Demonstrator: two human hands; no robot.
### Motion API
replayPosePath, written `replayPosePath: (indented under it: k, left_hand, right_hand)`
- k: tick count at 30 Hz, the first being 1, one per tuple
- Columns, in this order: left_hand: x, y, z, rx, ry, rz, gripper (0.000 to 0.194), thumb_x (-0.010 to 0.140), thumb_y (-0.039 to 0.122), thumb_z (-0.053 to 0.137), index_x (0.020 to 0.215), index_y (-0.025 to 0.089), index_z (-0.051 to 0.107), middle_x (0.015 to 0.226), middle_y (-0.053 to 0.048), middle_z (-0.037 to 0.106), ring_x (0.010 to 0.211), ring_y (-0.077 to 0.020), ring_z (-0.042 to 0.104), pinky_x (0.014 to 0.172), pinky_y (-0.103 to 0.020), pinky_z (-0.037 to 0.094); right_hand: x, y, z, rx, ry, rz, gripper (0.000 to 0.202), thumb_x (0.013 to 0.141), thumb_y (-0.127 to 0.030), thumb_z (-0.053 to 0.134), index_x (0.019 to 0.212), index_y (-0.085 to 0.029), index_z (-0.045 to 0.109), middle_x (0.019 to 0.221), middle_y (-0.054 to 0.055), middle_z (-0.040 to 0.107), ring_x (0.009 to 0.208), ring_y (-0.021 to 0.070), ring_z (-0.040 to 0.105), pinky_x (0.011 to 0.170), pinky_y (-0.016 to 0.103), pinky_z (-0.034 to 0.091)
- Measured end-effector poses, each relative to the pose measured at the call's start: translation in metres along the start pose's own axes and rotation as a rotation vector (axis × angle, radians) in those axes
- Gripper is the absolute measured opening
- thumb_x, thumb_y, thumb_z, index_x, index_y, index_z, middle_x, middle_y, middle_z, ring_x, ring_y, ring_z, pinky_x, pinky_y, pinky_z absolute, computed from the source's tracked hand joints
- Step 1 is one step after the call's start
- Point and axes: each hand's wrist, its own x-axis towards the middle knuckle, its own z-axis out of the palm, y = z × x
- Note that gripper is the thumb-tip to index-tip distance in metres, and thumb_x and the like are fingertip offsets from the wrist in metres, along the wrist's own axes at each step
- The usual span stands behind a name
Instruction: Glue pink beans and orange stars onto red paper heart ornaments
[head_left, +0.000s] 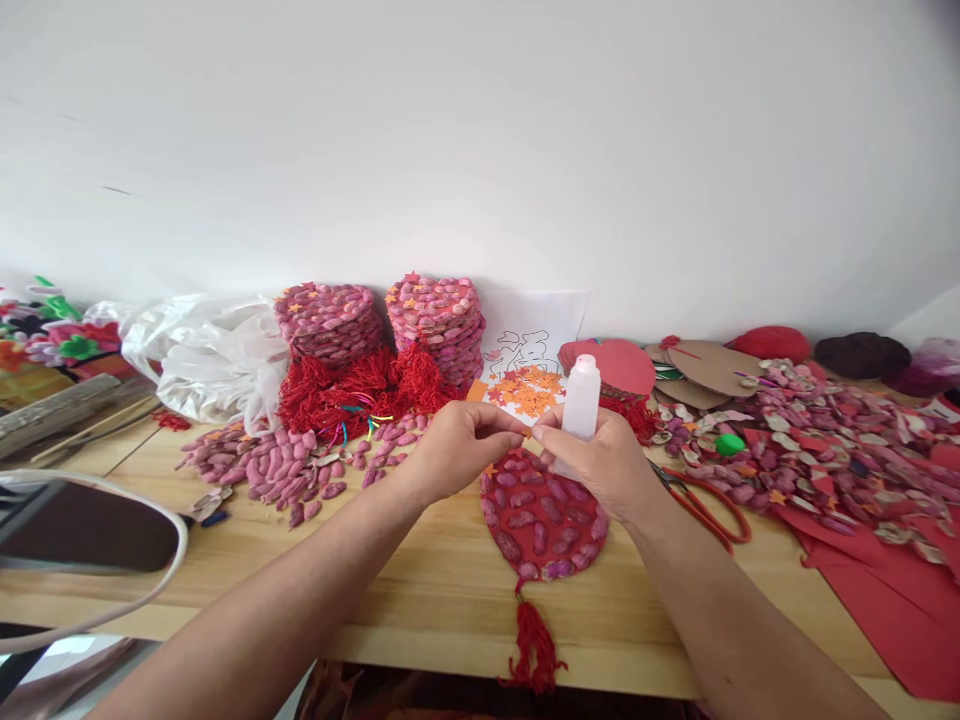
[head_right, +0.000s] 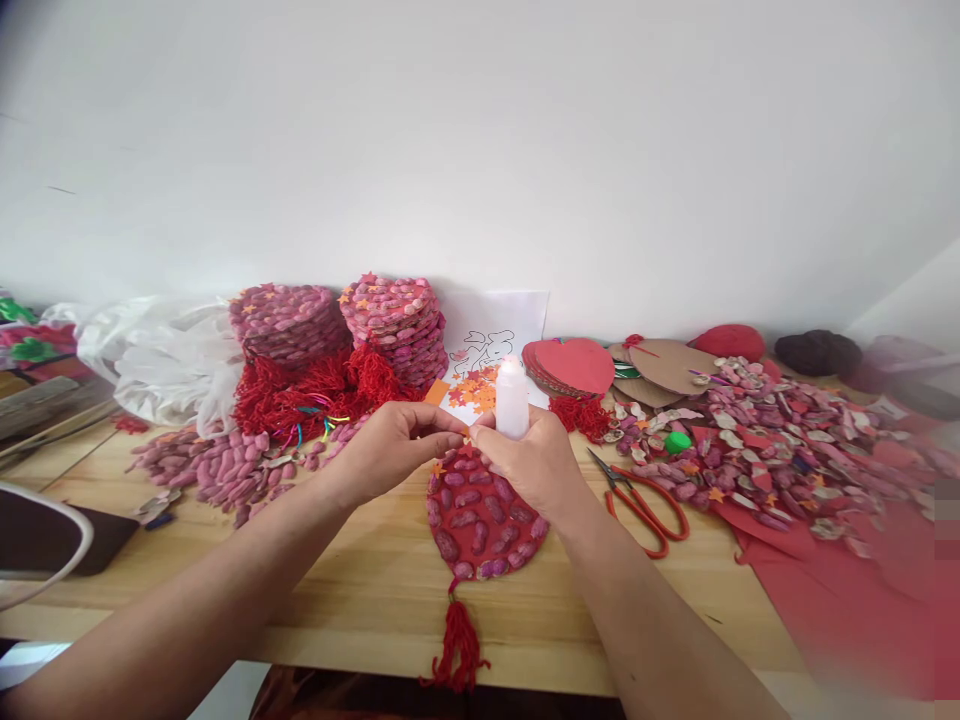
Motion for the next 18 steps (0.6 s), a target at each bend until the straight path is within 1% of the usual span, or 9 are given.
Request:
replayPosePath:
  k: [4, 6, 9, 13, 15, 18]
  left_hand:
    - [-0.006, -0.007, -0.003, -0.148, -0.010, -0.041, 0.025, 0.075, 0.034, 0.074, 0.094, 0.018, 0.077, 0.093, -0.006, 0.077, 0.083, -0.0192, 0.070, 0.075, -0.028, 0.054]
    - [-0.008, -0.009, -0.002, -0.187, -0.015, -0.052, 0.026, 0.074, 0.037, 0.076, 0.092, 0.017, 0.077, 0.090, -0.007, 0.077, 0.081, -0.0194, 0.070, 0.074, -0.028, 0.053]
    - [-0.008, -0.011, 0.001, -0.219, -0.009, -0.052, 0.025, 0.075, 0.039, 0.075, 0.085, 0.016, 0.076, 0.083, -0.006, 0.075, 0.074, -0.0168, 0.067, 0.068, -0.026, 0.051]
    - [-0.006, -0.016, 0.003, -0.244, -0.010, -0.052, 0.023, 0.076, 0.038, 0.074, 0.080, 0.016, 0.074, 0.076, -0.003, 0.072, 0.068, -0.0131, 0.061, 0.064, -0.024, 0.046]
    - [-0.005, -0.019, 0.002, -0.264, -0.016, -0.059, 0.021, 0.076, 0.037, 0.074, 0.079, 0.016, 0.073, 0.075, -0.002, 0.070, 0.067, -0.0119, 0.059, 0.064, -0.023, 0.044]
    - [-0.004, -0.022, -0.001, -0.302, -0.004, -0.076, 0.019, 0.076, 0.035, 0.074, 0.078, 0.016, 0.073, 0.073, -0.002, 0.070, 0.064, -0.0107, 0.058, 0.062, -0.023, 0.043]
  right_hand:
    - [0.000, 0.000, 0.002, 0.114, -0.029, 0.055, 0.021, 0.071, -0.035, 0.073, 0.075, -0.017, 0.065, 0.060, 0.000, 0.063, 0.057, 0.0145, 0.056, 0.054, 0.027, 0.044]
    - [-0.001, -0.001, 0.003, 0.147, -0.058, 0.061, 0.021, 0.071, -0.036, 0.074, 0.073, -0.017, 0.064, 0.061, 0.000, 0.063, 0.057, 0.0138, 0.056, 0.055, 0.027, 0.044]
    - [-0.002, 0.000, 0.005, 0.167, -0.093, 0.065, 0.022, 0.071, -0.036, 0.076, 0.070, -0.017, 0.065, 0.061, 0.000, 0.062, 0.058, 0.0133, 0.056, 0.058, 0.027, 0.045]
    - [-0.002, 0.003, 0.006, 0.150, -0.103, 0.084, 0.021, 0.073, -0.035, 0.077, 0.073, -0.016, 0.068, 0.060, 0.000, 0.063, 0.057, 0.0132, 0.056, 0.056, 0.026, 0.043]
    - [-0.001, 0.003, 0.004, 0.157, -0.105, 0.084, 0.023, 0.075, -0.037, 0.078, 0.077, -0.017, 0.067, 0.061, -0.001, 0.062, 0.057, 0.0130, 0.056, 0.056, 0.026, 0.043]
    - [0.000, 0.002, 0.000, 0.178, -0.105, 0.069, 0.030, 0.081, -0.046, 0.074, 0.078, -0.019, 0.061, 0.066, -0.002, 0.061, 0.059, 0.0125, 0.057, 0.057, 0.026, 0.044]
